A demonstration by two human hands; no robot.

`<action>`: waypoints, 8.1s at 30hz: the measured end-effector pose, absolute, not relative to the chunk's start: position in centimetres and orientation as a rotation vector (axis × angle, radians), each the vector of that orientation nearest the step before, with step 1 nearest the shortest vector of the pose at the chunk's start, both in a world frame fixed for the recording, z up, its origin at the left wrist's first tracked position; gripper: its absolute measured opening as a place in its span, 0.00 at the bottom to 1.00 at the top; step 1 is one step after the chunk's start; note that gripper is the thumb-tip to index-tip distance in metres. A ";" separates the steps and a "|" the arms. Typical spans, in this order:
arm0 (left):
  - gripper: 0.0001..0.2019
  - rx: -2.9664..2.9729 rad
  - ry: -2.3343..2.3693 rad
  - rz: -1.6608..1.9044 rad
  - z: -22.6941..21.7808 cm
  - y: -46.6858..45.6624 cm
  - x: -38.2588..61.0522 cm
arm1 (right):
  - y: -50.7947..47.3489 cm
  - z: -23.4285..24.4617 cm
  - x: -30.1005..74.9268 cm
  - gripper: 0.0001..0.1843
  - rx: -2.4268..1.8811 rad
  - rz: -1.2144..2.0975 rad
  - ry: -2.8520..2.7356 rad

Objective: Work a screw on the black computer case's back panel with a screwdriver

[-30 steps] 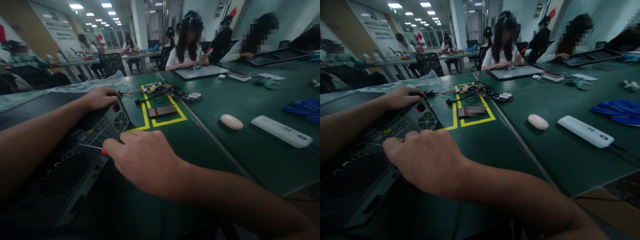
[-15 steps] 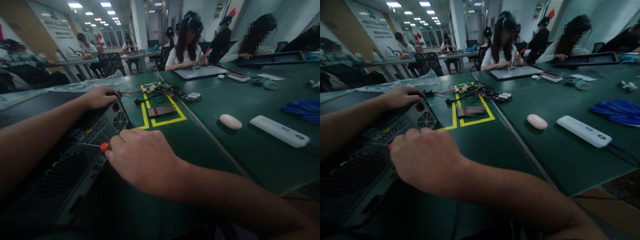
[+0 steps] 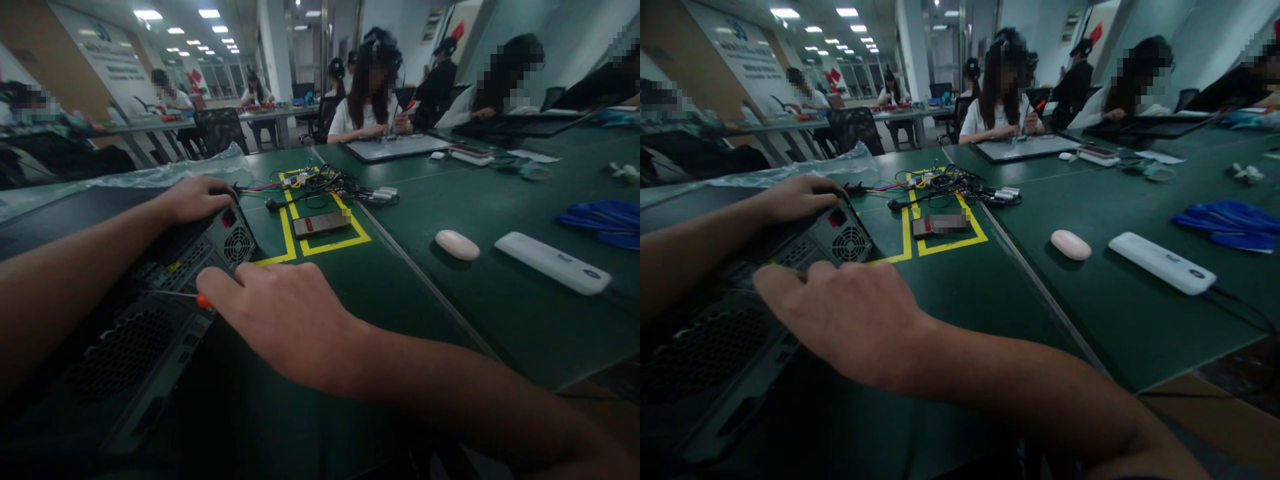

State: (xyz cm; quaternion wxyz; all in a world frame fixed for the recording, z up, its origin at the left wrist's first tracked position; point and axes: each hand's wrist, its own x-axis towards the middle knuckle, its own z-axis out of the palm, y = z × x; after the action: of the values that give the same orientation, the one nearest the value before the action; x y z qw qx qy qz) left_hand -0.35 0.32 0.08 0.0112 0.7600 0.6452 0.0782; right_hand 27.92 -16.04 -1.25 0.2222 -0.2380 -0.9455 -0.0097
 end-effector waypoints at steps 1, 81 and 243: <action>0.35 2.371 2.010 0.243 0.1 0.3 -0.3 | -16.1 -1.2 27.9 0.09 -0.663 -0.024 -2.616; 0.36 2.375 2.018 0.199 0.5 -0.4 0.5 | -16.1 -1.4 27.9 0.12 -0.669 -0.025 -2.604; 0.33 2.424 2.030 0.309 0.9 -0.3 0.4 | -15.1 -2.1 27.2 0.11 -0.573 0.125 -2.625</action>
State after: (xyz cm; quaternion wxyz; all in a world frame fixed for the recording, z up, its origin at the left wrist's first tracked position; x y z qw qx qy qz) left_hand 0.36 -0.29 0.86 -0.0178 0.7630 0.6388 0.0973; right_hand 27.16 -15.10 -2.11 0.2238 -0.2077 -0.9512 0.0454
